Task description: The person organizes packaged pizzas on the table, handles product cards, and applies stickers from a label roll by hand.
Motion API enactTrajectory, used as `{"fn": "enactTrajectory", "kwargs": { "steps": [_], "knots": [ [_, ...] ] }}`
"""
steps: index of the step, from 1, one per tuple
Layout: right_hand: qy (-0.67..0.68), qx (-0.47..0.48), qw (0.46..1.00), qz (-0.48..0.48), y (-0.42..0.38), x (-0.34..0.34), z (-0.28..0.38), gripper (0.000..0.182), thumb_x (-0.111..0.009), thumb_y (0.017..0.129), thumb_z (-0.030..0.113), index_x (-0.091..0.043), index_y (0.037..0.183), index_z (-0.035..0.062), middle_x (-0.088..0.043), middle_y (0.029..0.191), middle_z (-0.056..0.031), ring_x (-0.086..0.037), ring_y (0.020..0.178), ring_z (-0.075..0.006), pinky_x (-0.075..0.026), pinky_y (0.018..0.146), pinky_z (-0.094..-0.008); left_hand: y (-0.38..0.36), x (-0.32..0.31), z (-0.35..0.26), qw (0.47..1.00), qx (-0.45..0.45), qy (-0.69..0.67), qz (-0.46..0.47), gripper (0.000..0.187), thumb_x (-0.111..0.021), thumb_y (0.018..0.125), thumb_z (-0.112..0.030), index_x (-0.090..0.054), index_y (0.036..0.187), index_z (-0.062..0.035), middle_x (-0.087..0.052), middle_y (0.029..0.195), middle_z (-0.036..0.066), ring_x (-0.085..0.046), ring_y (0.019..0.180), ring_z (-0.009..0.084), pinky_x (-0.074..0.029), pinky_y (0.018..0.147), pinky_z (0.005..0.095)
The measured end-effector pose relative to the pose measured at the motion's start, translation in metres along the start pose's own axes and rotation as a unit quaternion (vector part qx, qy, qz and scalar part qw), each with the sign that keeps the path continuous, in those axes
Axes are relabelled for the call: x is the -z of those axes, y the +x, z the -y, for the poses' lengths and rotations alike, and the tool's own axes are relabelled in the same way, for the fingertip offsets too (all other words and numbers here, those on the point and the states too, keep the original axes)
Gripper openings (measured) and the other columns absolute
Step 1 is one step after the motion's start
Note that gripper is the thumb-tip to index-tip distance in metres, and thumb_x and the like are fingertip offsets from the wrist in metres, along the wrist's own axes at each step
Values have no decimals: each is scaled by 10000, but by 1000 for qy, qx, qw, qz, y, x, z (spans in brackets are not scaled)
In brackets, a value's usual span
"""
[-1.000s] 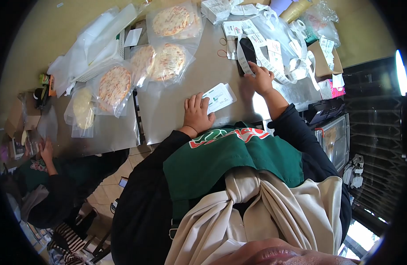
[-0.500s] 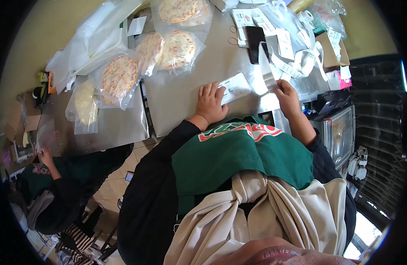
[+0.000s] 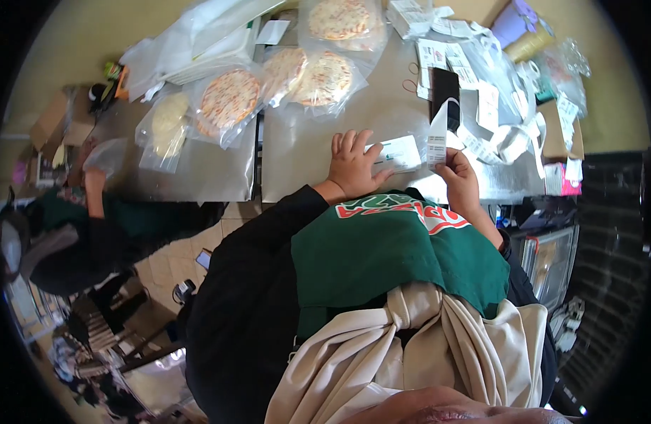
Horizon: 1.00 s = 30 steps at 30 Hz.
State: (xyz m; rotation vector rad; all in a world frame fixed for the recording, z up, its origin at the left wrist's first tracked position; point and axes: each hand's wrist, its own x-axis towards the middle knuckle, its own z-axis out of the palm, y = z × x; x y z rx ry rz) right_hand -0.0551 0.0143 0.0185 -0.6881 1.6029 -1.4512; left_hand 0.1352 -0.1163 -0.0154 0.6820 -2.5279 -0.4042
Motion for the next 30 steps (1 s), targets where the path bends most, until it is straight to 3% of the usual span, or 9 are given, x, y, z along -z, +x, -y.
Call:
{"fn": "enactTrajectory", "kwargs": {
  "steps": [1, 2, 4, 7, 9, 13, 19, 22, 30],
  "knots": [
    [9, 7, 1000, 17, 3, 0, -1, 204, -485, 827, -48, -537, 1021, -14, -598, 923, -42, -549, 856, -112, -424, 804, -235, 6, 6, -4, 1000, 12, -12, 4, 451, -612, 778, -433, -591, 1014, -50, -521, 1099, 129, -453, 1041, 253, -327, 910, 431],
    [6, 7, 999, 46, 6, 0, -2, 205, -490, 828, -50, -537, 1024, -12, -599, 923, -41, -549, 858, -111, -423, 804, -235, 11, 1, -6, 980, 95, -162, 64, 402, -596, 808, -398, -594, 1001, -46, -540, 1025, 108, -476, 973, 218, -357, 861, 390],
    [2, 3, 995, 100, 10, 3, -4, 207, -499, 831, -54, -537, 1029, -9, -599, 923, -39, -549, 861, -108, -423, 805, -234, 23, -17, -17, 844, 244, -447, 166, 311, -563, 868, -329, -601, 975, -39, -580, 877, 65, -522, 837, 149, -416, 764, 308],
    [-63, -9, 983, 174, 16, 6, -2, 213, -522, 822, -59, -536, 1027, -6, -600, 919, -45, -551, 862, -102, -425, 798, -230, 30, -20, -34, 730, 304, -591, 160, 209, -539, 901, -223, -601, 932, -25, -565, 748, 13, -508, 698, 82, -423, 648, 227],
    [-92, -21, 974, 206, 15, 9, 2, 182, -538, 861, 70, -536, 1029, -1, -600, 912, -69, -557, 840, -129, -430, 781, -251, 27, -25, -33, 748, 298, -572, 154, 185, -543, 897, -196, -596, 910, -19, -565, 756, 2, -507, 710, 78, -426, 667, 230],
    [57, -210, 965, 145, 24, 17, 6, 408, -479, 894, 370, -537, 1029, -10, -599, 897, -116, -570, 806, -205, -444, 746, -317, 23, -25, -43, 837, 245, -469, 141, 172, -587, 867, -184, -583, 833, -15, -582, 759, 17, -515, 696, 84, -433, 658, 248],
    [125, -239, 957, 107, 33, 16, 12, 265, -551, 862, 235, -578, 888, -28, -593, 812, -98, -561, 727, -187, -455, 691, -322, 24, -14, -57, 949, 107, -292, 42, 199, -680, 767, -164, -574, 861, -25, -561, 777, 101, -554, 724, 215, -453, 647, 320],
    [130, -239, 957, 99, 33, 14, 9, 209, -547, 854, 171, -588, 899, -29, -596, 806, -91, -552, 697, -160, -446, 666, -281, 27, -2, -64, 962, 111, -245, -39, 232, -690, 748, -170, -579, 905, -41, -566, 830, 106, -555, 776, 236, -450, 675, 344],
    [131, -226, 957, 127, 34, 18, -5, 222, -548, 847, 157, -593, 929, -44, -605, 819, -90, -567, 720, -138, -445, 654, -251, 30, 0, -68, 987, 35, -146, -50, 257, -723, 679, -179, -634, 902, -88, -537, 902, 76, -518, 859, 262, -413, 743, 365]
  ]
}}
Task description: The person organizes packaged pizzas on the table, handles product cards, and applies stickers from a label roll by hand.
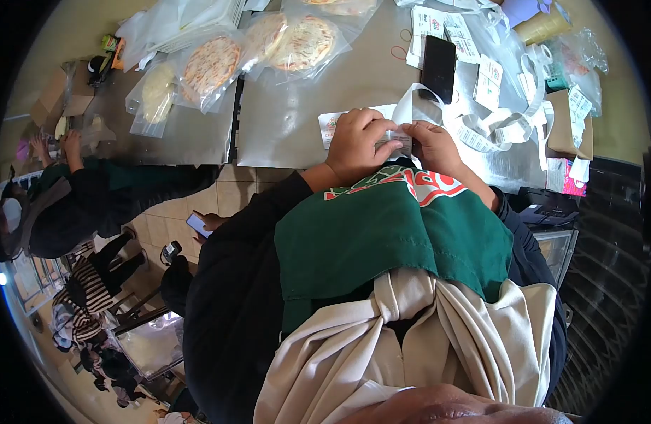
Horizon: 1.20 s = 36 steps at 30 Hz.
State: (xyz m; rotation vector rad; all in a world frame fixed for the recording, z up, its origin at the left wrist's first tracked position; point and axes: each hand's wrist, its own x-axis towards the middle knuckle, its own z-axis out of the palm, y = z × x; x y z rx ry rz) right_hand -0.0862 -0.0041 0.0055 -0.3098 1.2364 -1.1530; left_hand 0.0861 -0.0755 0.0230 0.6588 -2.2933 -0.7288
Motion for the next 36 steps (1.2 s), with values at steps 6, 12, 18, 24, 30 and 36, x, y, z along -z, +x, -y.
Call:
{"fn": "enactTrajectory", "kwargs": {
  "steps": [6, 12, 18, 24, 30, 36],
  "knots": [
    [33, -39, 999, -15, -1, -2, -5, 233, -540, 858, 159, -582, 943, -54, -599, 821, -87, -564, 709, -141, -444, 645, -250, -1, -7, 1, 999, -6, 42, 23, 280, -739, 644, -190, -623, 881, -95, -519, 915, 60, -501, 872, 254, -396, 760, 369],
    [89, -66, 993, -41, 9, 15, -20, 211, -560, 853, 166, -589, 871, -42, -573, 760, -53, -530, 664, -131, -418, 604, -257, -2, -18, 5, 999, -18, 17, 20, 256, -733, 646, -173, -619, 861, -95, -519, 915, 62, -500, 877, 252, -394, 758, 379],
    [51, -90, 990, -93, -5, 3, -5, 191, -594, 832, 172, -576, 743, 4, -509, 663, -28, -465, 602, -132, -385, 586, -259, 1, -18, 2, 997, -52, 48, 4, 231, -734, 645, -174, -620, 828, -93, -525, 891, 58, -503, 861, 248, -392, 769, 384],
    [-21, -41, 991, -129, -4, 5, -4, 239, -618, 818, 196, -563, 666, 21, -495, 628, -29, -435, 589, -132, -368, 594, -256, 0, -15, 8, 995, -86, 60, 1, 195, -729, 652, -157, -622, 803, -94, -529, 883, 57, -508, 839, 251, -394, 757, 382],
    [-62, -46, 992, -103, -4, 1, 0, 285, -618, 826, 209, -553, 620, 24, -483, 597, -20, -423, 563, -121, -358, 560, -256, 2, -19, 10, 999, -40, 19, -11, 155, -712, 668, -144, -608, 768, -87, -527, 867, 50, -511, 826, 254, -394, 740, 374],
    [-17, -69, 991, -112, 1, 7, -4, 295, -620, 827, 241, -576, 646, 12, -507, 613, -25, -435, 563, -115, -363, 553, -263, 4, -18, 9, 996, -82, 46, -1, 138, -685, 684, -118, -587, 770, -76, -536, 866, 56, -522, 826, 261, -387, 739, 384]
  ]
}}
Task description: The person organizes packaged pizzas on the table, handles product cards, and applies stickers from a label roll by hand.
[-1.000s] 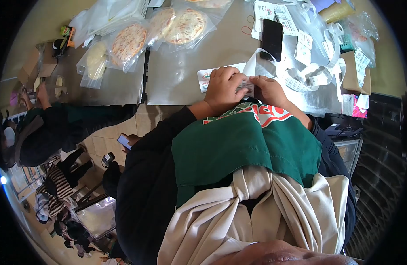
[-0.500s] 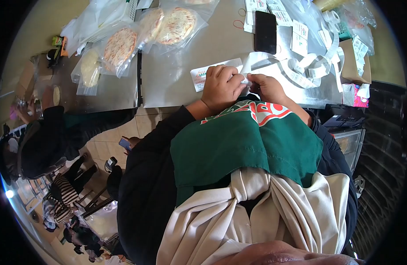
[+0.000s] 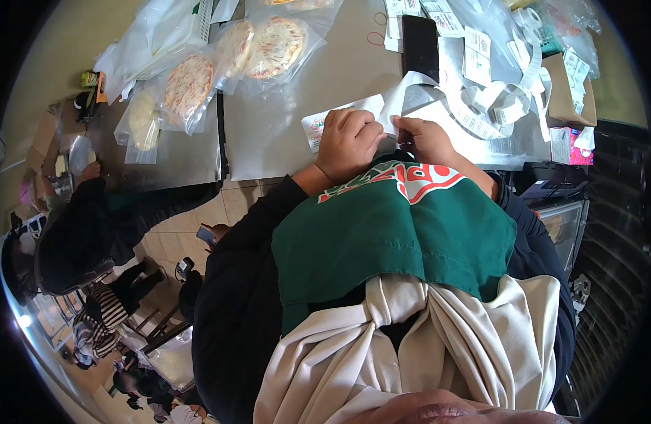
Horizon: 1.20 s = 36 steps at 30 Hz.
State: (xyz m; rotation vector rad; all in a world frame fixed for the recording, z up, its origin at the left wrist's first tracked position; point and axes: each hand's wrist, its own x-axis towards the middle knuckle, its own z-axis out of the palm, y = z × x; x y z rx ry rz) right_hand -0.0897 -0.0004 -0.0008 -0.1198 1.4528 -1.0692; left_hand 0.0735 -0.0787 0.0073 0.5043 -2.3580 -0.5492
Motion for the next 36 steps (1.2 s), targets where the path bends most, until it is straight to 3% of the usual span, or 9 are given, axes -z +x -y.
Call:
{"fn": "enactTrajectory", "kwargs": {
  "steps": [2, 5, 9, 14, 20, 27, 30, 33, 36],
  "knots": [
    [-43, 47, 997, -31, 3, 2, -2, 299, -605, 835, 262, -604, 698, -3, -526, 625, -28, -448, 569, -114, -374, 563, -262, 1, 2, 5, 998, 55, -28, 29, 118, -668, 706, -106, -587, 781, -64, -541, 870, 74, -529, 832, 264, -401, 745, 382],
    [-175, 130, 975, -41, 5, 6, -3, 315, -571, 855, 291, -635, 806, -14, -568, 670, -50, -488, 611, -121, -397, 601, -260, -7, 1, 31, 928, 321, -173, 81, 82, -637, 741, -107, -615, 793, -47, -543, 873, 115, -541, 848, 273, -428, 756, 368],
    [-290, 146, 945, 37, 9, 6, -6, 335, -523, 881, 305, -644, 931, -4, -621, 751, -104, -556, 697, -161, -431, 673, -280, -24, 0, 65, 908, 348, -111, 203, 114, -646, 743, -150, -665, 774, -42, -549, 903, 150, -559, 824, 291, -451, 756, 356],
    [-423, 141, 890, 97, 22, 6, -9, 348, -515, 880, 305, -637, 944, -15, -638, 822, -168, -609, 769, -280, -452, 733, -342, -24, -4, 66, 905, 357, -76, 219, 100, -650, 729, -133, -668, 740, -35, -555, 917, 164, -563, 823, 312, -456, 750, 363],
    [-475, 185, 856, 92, 29, 6, -8, 342, -525, 860, 301, -633, 946, -12, -625, 863, -217, -598, 786, -349, -453, 757, -371, -27, -7, 67, 915, 329, -13, 235, 100, -601, 742, -94, -661, 716, -18, -553, 865, 164, -544, 834, 310, -445, 748, 352],
    [-528, 226, 816, 60, 34, 7, -13, 310, -517, 854, 313, -664, 917, 48, -632, 901, -174, -580, 866, -340, -459, 786, -393, -25, -13, 59, 923, 319, 51, 212, 132, -602, 738, -129, -668, 691, -25, -557, 850, 170, -548, 848, 324, -451, 756, 372],
    [-542, 228, 807, 58, 33, 6, -12, 318, -512, 854, 322, -666, 903, 48, -630, 913, -169, -573, 869, -340, -460, 789, -395, -21, -11, 52, 908, 317, 105, 251, 168, -659, 714, -191, -658, 771, -33, -557, 899, 156, -543, 887, 328, -448, 769, 389],
    [-537, 218, 812, 61, 29, 4, -6, 321, -512, 853, 321, -661, 894, 39, -630, 894, -169, -572, 848, -343, -458, 786, -398, -15, -3, 38, 890, 362, 218, 171, 309, -717, 669, -270, -622, 881, -66, -545, 950, 133, -526, 925, 317, -433, 779, 413],
    [-504, 219, 834, 56, 28, 5, -7, 306, -515, 853, 300, -656, 870, 29, -628, 840, -177, -569, 832, -340, -452, 764, -402, -15, 13, 49, 919, 270, 223, 182, 404, -749, 631, -319, -578, 925, -101, -531, 977, 110, -506, 948, 306, -391, 792, 428]
  ]
}}
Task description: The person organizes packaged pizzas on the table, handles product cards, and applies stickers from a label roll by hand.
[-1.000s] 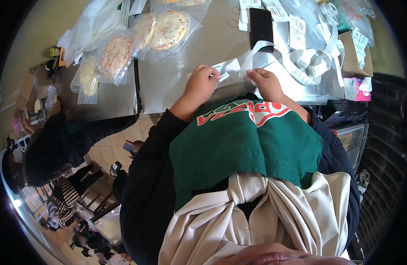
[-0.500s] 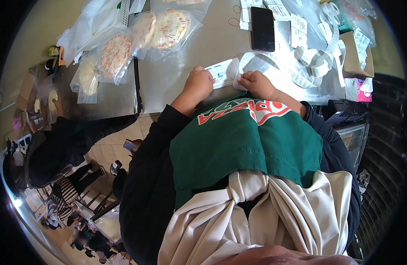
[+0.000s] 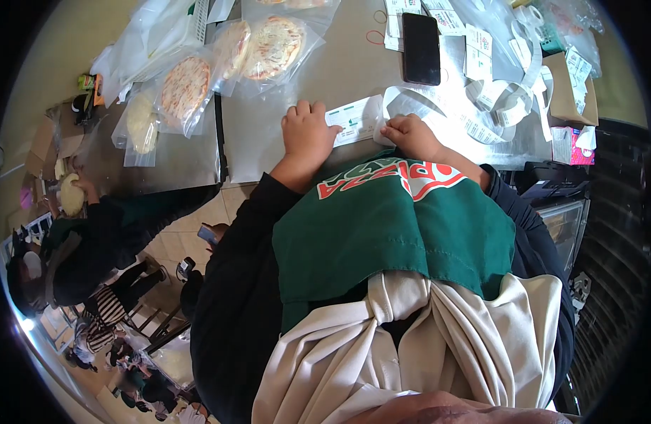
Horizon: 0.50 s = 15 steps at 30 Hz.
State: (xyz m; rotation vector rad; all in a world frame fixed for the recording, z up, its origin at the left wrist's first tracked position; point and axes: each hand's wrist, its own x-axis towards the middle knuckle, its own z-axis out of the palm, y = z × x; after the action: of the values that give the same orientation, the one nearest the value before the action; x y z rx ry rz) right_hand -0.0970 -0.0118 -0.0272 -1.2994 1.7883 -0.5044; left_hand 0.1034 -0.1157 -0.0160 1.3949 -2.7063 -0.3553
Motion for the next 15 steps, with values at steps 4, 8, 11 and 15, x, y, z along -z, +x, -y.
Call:
{"fn": "enactTrajectory", "kwargs": {
  "steps": [4, 8, 11, 15],
  "knots": [
    [67, -12, 996, -65, -2, 0, 1, 278, -521, 855, 263, -649, 821, 19, -615, 763, -179, -543, 790, -327, -437, 727, -401, 1, 9, 14, 998, -30, 15, 46, 404, -760, 604, -309, -580, 908, -111, -541, 932, 88, -503, 939, 287, -344, 798, 419],
    [34, 27, 992, -121, -3, -3, 4, 250, -534, 849, 239, -648, 803, 21, -605, 714, -160, -509, 764, -307, -433, 715, -388, 10, 3, 19, 997, -6, -25, 74, 382, -759, 593, -284, -607, 900, -113, -556, 900, 72, -505, 945, 275, -336, 799, 422],
    [13, 37, 994, -105, -2, -3, 6, 263, -548, 861, 234, -639, 855, -13, -590, 739, -178, -525, 789, -297, -424, 719, -379, 15, -2, 21, 996, -1, -51, 75, 281, -733, 633, -258, -639, 846, -101, -569, 908, 71, -512, 957, 271, -337, 806, 430],
    [-23, 58, 993, -103, -3, -8, 10, 209, -554, 828, 231, -657, 827, 49, -619, 733, -130, -513, 813, -307, -436, 746, -383, 14, -3, 23, 998, -28, -47, 28, 128, -668, 705, -207, -654, 768, -96, -583, 870, 75, -535, 920, 289, -372, 775, 428]
  ]
}}
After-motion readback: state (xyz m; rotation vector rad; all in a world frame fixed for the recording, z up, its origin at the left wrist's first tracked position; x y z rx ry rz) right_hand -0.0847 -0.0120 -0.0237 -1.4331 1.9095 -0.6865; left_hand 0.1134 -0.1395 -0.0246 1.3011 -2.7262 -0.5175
